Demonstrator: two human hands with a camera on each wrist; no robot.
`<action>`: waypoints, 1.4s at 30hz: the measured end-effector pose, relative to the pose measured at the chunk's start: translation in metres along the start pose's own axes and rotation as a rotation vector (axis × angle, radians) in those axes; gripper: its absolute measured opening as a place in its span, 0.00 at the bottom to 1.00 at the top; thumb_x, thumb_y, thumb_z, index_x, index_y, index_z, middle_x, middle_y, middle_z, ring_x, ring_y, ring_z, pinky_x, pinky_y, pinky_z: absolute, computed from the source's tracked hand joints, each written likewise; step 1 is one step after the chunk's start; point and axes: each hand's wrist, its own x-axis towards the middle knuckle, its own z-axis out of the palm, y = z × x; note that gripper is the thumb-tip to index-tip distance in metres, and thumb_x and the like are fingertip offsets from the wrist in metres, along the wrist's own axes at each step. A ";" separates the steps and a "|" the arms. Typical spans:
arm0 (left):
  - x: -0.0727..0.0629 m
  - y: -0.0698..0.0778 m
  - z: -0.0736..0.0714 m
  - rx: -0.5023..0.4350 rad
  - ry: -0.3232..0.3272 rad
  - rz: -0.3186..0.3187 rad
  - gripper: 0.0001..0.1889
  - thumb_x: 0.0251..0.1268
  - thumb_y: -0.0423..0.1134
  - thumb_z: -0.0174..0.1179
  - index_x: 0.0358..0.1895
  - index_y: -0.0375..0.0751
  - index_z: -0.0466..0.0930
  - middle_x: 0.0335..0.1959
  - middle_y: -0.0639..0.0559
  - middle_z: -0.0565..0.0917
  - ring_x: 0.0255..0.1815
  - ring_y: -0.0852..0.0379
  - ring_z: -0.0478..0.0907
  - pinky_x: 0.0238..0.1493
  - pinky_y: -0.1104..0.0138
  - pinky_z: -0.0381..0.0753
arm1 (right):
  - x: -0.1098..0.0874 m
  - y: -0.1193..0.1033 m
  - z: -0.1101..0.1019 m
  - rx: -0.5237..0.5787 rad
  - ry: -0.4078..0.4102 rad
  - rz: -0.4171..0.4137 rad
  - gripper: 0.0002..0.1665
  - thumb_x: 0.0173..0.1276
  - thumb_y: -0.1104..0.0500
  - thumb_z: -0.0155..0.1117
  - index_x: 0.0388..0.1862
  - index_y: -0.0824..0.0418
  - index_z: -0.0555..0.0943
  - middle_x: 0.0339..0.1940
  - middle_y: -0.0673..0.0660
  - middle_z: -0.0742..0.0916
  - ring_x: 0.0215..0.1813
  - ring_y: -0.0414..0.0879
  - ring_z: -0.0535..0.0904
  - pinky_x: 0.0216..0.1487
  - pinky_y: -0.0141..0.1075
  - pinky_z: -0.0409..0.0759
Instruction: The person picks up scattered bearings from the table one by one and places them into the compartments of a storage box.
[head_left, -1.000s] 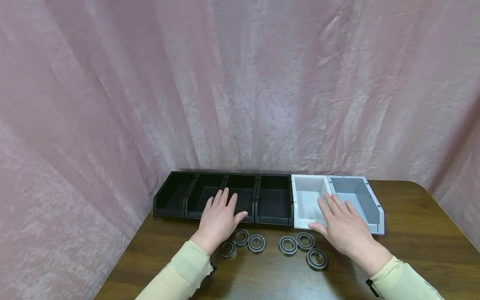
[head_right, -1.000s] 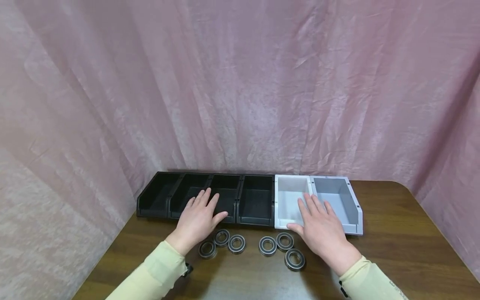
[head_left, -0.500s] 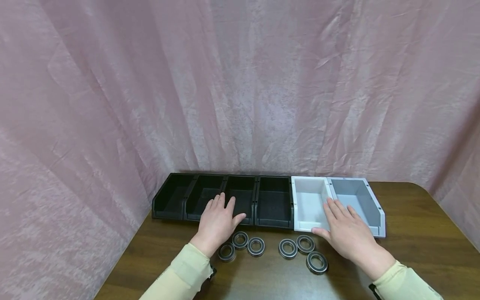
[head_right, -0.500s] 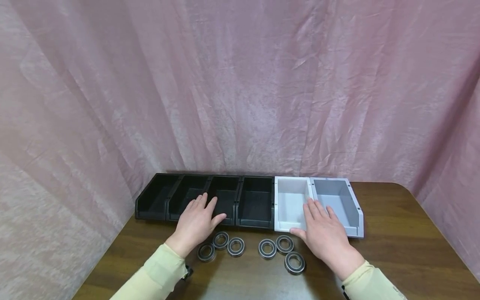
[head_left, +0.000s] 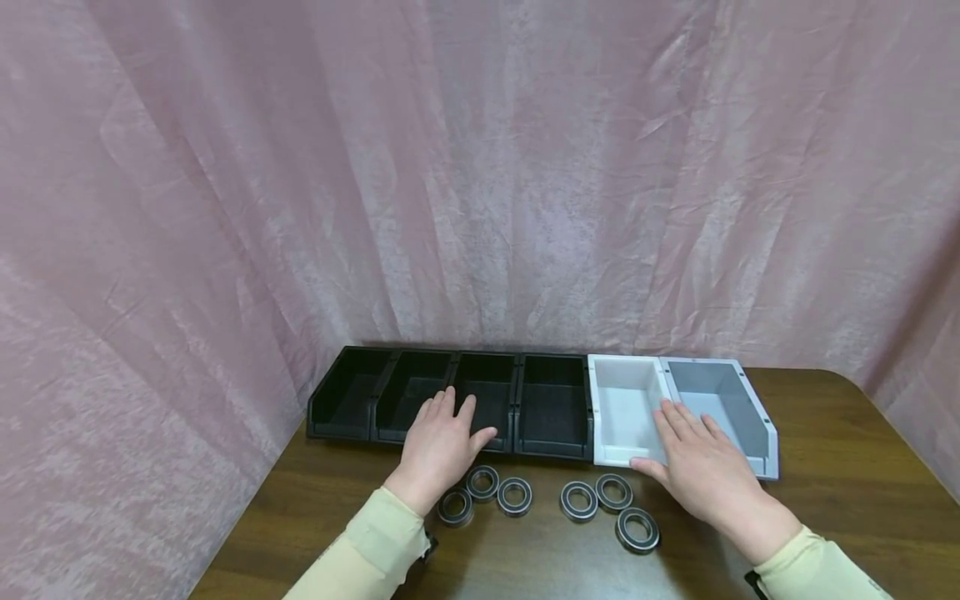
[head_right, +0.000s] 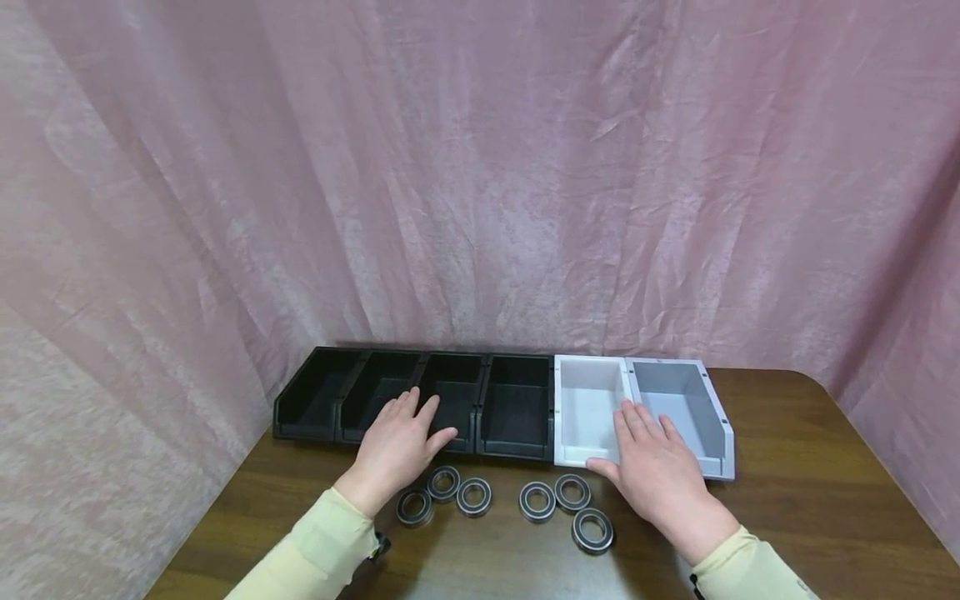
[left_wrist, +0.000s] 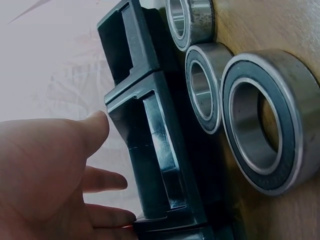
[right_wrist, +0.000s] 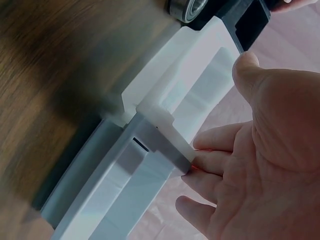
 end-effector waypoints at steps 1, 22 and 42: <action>0.000 0.000 0.000 0.001 0.000 0.001 0.36 0.82 0.63 0.61 0.76 0.37 0.79 0.78 0.27 0.74 0.79 0.31 0.72 0.81 0.42 0.68 | 0.000 0.001 0.000 0.000 -0.002 0.002 0.52 0.79 0.36 0.68 0.77 0.79 0.73 0.80 0.77 0.74 0.80 0.73 0.71 0.79 0.68 0.66; 0.007 0.017 0.005 -0.017 0.021 0.031 0.33 0.83 0.62 0.60 0.73 0.38 0.83 0.77 0.28 0.76 0.78 0.31 0.74 0.80 0.43 0.71 | -0.003 0.018 -0.004 -0.001 -0.033 0.031 0.52 0.79 0.36 0.68 0.76 0.80 0.72 0.79 0.78 0.74 0.79 0.75 0.70 0.79 0.70 0.66; 0.011 0.020 0.008 -0.023 0.063 0.045 0.34 0.81 0.62 0.64 0.72 0.37 0.83 0.75 0.29 0.78 0.77 0.32 0.76 0.79 0.44 0.72 | -0.005 0.025 -0.003 -0.002 -0.026 0.038 0.52 0.78 0.37 0.70 0.77 0.80 0.71 0.79 0.80 0.74 0.79 0.76 0.70 0.78 0.71 0.66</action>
